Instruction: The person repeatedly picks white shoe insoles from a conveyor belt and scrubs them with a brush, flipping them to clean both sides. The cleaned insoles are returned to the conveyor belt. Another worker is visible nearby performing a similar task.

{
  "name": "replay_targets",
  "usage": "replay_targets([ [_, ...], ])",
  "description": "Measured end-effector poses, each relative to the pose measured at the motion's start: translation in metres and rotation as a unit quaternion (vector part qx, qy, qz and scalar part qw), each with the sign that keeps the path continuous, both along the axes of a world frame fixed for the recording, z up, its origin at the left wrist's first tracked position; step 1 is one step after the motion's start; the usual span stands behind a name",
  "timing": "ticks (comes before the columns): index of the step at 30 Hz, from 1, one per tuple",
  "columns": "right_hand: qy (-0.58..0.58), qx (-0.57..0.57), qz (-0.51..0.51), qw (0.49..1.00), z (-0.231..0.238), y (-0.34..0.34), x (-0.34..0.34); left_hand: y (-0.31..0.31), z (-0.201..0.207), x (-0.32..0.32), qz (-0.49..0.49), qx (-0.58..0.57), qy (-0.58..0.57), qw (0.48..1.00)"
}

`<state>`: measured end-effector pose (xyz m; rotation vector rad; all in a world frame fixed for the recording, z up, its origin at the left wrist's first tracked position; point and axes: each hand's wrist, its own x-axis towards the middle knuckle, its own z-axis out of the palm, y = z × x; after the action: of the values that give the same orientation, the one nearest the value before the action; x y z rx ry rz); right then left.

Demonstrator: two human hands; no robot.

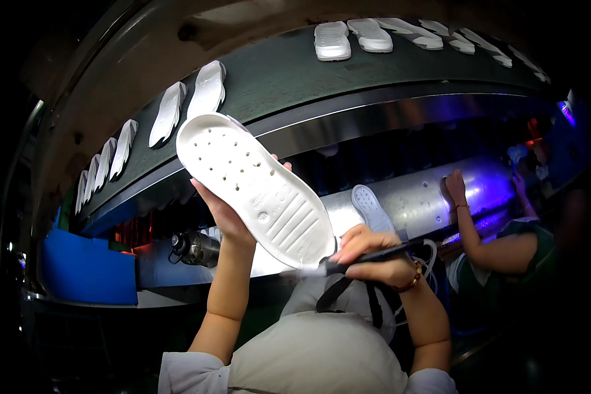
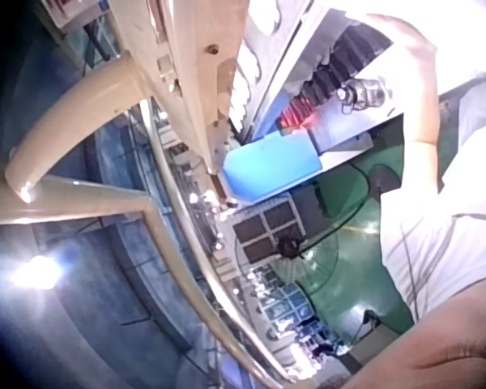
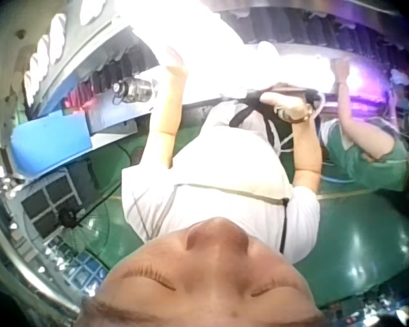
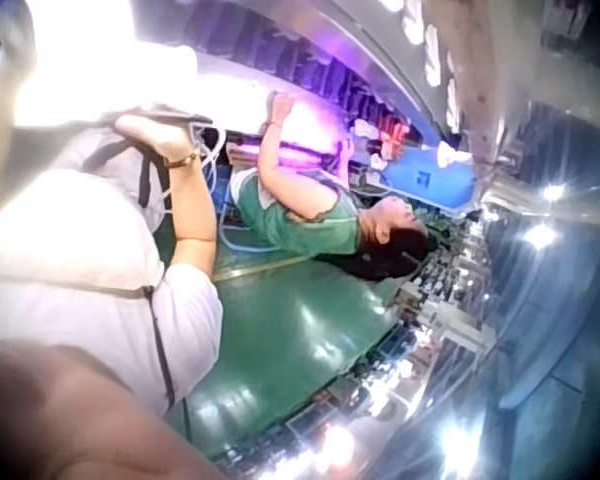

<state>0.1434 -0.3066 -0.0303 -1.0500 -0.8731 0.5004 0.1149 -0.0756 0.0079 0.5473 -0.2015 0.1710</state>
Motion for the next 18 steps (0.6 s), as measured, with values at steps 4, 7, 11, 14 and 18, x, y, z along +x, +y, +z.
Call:
replay_targets([
  [4,0.2,0.077,-0.024,0.976,-0.008,0.012,-0.004,0.001,0.006,0.005,0.088,0.074,0.116,0.987],
  [7,0.318,0.116,0.006,0.941,0.002,0.019,-0.017,-0.017,0.007,-0.014,0.052,0.1,0.097,0.989],
  [11,0.341,0.084,-0.053,0.935,0.016,0.033,-0.037,-0.03,-0.033,-0.027,-0.036,0.033,0.054,0.997],
  [14,0.043,-0.018,-0.09,0.995,0.022,0.035,-0.039,-0.012,-0.05,-0.022,-0.043,0.044,0.077,0.995],
  [18,0.001,-0.009,-0.016,1.0,0.035,0.029,-0.019,-0.002,-0.046,-0.021,-0.026,0.014,0.062,0.998],
])
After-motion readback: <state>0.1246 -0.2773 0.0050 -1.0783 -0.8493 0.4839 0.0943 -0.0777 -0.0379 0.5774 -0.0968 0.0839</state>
